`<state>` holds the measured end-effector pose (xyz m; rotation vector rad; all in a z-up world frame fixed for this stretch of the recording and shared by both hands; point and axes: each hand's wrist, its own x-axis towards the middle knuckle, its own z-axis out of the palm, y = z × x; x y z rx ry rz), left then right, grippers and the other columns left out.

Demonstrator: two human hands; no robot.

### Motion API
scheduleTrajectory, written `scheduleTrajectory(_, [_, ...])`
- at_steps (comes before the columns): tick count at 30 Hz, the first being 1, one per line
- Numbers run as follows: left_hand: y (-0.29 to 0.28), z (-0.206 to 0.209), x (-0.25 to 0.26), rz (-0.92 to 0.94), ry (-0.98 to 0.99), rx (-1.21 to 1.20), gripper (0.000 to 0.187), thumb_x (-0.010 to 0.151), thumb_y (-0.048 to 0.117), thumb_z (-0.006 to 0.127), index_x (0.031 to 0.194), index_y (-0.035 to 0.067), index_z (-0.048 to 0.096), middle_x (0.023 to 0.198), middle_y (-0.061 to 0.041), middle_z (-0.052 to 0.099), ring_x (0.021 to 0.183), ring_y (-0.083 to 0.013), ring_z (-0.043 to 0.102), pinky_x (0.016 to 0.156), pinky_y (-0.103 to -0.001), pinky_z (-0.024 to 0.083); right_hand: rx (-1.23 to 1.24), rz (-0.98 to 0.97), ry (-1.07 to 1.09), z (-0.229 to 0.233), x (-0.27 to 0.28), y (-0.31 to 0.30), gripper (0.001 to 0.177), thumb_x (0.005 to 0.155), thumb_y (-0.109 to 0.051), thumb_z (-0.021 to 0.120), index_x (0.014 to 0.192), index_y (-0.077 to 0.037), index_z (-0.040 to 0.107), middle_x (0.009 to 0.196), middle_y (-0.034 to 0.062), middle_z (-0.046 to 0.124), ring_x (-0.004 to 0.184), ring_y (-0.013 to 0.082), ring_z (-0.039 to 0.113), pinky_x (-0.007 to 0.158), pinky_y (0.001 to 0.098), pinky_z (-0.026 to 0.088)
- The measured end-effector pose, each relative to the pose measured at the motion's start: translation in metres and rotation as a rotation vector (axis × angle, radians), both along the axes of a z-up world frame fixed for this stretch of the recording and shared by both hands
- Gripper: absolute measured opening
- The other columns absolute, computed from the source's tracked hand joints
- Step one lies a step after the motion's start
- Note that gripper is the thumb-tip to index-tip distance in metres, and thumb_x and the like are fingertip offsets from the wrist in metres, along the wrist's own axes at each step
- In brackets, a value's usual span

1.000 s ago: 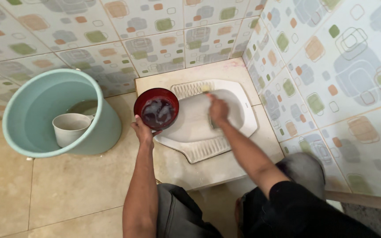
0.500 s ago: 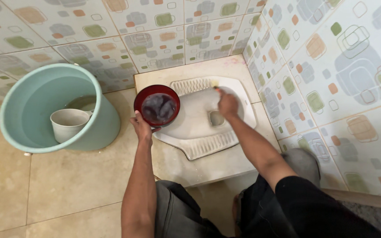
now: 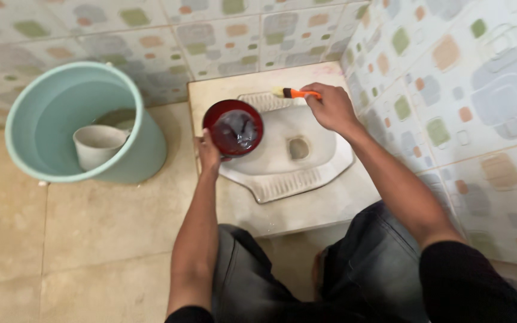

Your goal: The person cleans a floor-level toilet by dipping a brush into a bowl of cleaning solution and scrubbing the toilet rim and the surrounding floor tiles.

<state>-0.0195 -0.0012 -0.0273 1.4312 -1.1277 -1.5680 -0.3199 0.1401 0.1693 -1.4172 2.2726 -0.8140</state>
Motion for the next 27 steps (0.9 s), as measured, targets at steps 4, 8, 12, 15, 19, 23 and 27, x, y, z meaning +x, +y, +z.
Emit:
scheduleTrajectory(4, [0.006,0.012,-0.007,-0.080,-0.008,0.050,0.063,0.101,0.065,0.031,0.125,0.007,0.031,0.124,-0.027,0.061,0.097,-0.0352,0.075,0.054,-0.040,0.069,-0.166,0.299,0.022,-0.008,0.039,0.003,0.025,0.090,-0.021,0.066,0.111,-0.012,0.076,0.087,0.0140,0.075,0.074,0.0316,0.072,0.072,0.0415,0.057])
scheduleTrajectory(8, [0.012,0.028,-0.020,-0.083,0.008,0.051,0.060,0.100,0.064,0.032,0.121,0.008,0.030,0.122,-0.027,0.061,0.095,-0.0351,0.074,0.053,-0.041,0.068,0.010,0.281,0.107,-0.034,0.067,-0.006,0.027,0.091,-0.025,0.062,0.111,-0.016,0.078,0.078,0.0140,0.074,0.075,0.0359,0.071,0.073,0.0475,0.056])
scheduleTrajectory(12, [0.017,0.030,-0.035,-0.088,-0.017,0.012,0.061,0.100,0.064,0.032,0.122,0.007,0.031,0.120,-0.028,0.061,0.093,-0.0386,0.075,0.055,-0.044,0.066,0.131,0.290,0.240,-0.063,0.075,-0.014,0.031,0.094,-0.025,0.057,0.118,-0.019,0.076,0.079,0.0158,0.073,0.076,0.0389,0.070,0.073,0.0521,0.055])
scheduleTrajectory(15, [0.014,0.007,-0.041,-0.058,-0.087,-0.046,0.064,0.102,0.065,0.034,0.126,0.005,0.035,0.120,-0.029,0.065,0.099,-0.0404,0.073,0.074,-0.047,0.061,0.181,0.294,0.255,-0.098,0.070,-0.019,0.029,0.097,-0.026,0.057,0.117,-0.016,0.075,0.080,0.0177,0.072,0.076,0.0396,0.070,0.074,0.0534,0.055])
scheduleTrajectory(19, [0.022,0.010,-0.051,0.013,0.052,-0.099,0.081,0.105,0.065,0.043,0.152,0.002,0.021,0.142,-0.022,0.051,0.124,-0.0329,0.057,0.098,-0.047,0.050,-0.212,0.271,-0.082,-0.108,0.053,-0.011,0.027,0.099,-0.023,0.057,0.113,-0.012,0.077,0.086,0.0181,0.076,0.072,0.0303,0.072,0.065,0.0442,0.055])
scheduleTrajectory(23, [0.044,0.100,-0.047,-0.040,0.060,0.090,0.068,0.098,0.061,0.039,0.133,0.003,0.032,0.129,-0.031,0.057,0.107,-0.0418,0.067,0.064,-0.047,0.064,0.030,-0.081,-0.995,-0.034,0.047,0.027,0.034,0.102,-0.020,0.055,0.127,-0.009,0.075,0.061,-0.0032,0.051,0.050,0.0056,0.044,0.046,0.0241,0.033])
scheduleTrajectory(27, [0.051,0.184,-0.041,0.005,0.031,0.150,0.069,0.100,0.062,0.036,0.134,0.002,0.029,0.138,-0.029,0.046,0.109,-0.0420,0.065,0.057,-0.048,0.068,0.047,-0.217,-1.307,0.072,0.028,0.074,0.037,0.098,-0.016,0.056,0.131,-0.007,0.069,0.058,-0.0046,0.045,0.047,0.0049,0.034,0.042,0.0239,0.023])
